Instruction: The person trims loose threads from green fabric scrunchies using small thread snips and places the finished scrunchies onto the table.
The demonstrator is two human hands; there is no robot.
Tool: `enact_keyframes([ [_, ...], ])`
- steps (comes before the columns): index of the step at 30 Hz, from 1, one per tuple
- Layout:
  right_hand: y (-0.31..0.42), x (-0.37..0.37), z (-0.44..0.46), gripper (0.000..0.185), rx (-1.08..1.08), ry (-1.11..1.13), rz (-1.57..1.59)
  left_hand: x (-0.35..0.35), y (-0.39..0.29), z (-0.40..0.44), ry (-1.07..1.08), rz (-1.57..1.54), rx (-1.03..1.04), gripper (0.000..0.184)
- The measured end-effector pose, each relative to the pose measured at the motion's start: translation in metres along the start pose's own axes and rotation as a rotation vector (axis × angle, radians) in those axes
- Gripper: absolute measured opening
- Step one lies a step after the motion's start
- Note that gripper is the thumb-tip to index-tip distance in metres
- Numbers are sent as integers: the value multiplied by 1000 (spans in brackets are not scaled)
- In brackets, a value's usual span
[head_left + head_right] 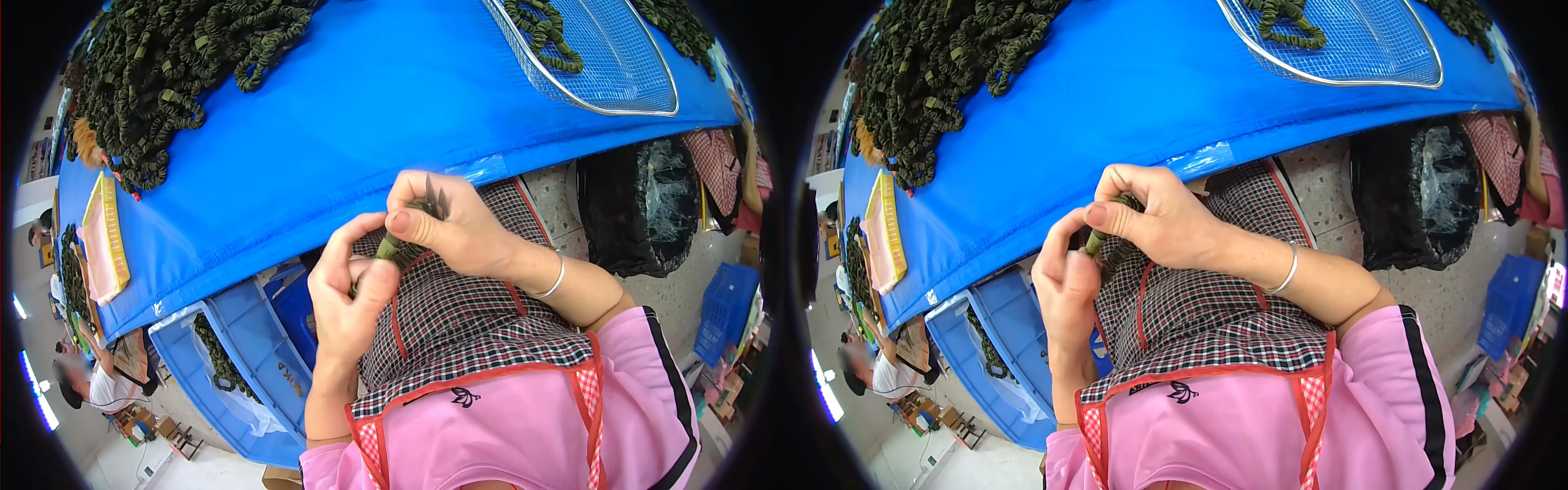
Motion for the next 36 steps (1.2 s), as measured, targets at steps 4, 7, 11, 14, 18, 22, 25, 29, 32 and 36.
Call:
enact_keyframes([
  [4,0,3,-6,26,-103,-10,-160,4,8,-3,-147,397,117,29],
  [7,1,1,-8,26,-111,-30,-194,5,9,-4,-156,475,213,21],
  [11,-3,-2,-7,24,-27,-54,-94,3,6,-10,-214,515,133,12],
  [14,0,-9,-6,23,-16,-98,-115,0,11,-12,-235,336,132,10],
  [18,2,-10,-5,22,19,-129,-78,-13,14,-10,-37,-160,-172,14],
  [22,0,1,3,27,6,-165,-27,-13,14,-6,59,-286,-163,15],
  [25,3,9,6,27,-20,-69,-66,-11,7,-5,13,-56,-167,15],
  [29,6,10,4,22,-53,100,-459,-14,1,-4,-13,10,-80,17],
  [32,-1,8,4,18,-52,10,-255,-6,1,1,-81,-108,36,19],
  [36,0,5,5,19,-88,-177,-127,0,11,2,-111,-43,148,23],
])
Point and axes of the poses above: each hand's wrist, its own z-axis towards the middle knuckle, its own x-axis out of the palm, y = z × x, the point moved 2 cm from there along z, towards the middle knuckle, and after that the axes turned 6 degrees about y, right-handed, at the moved point
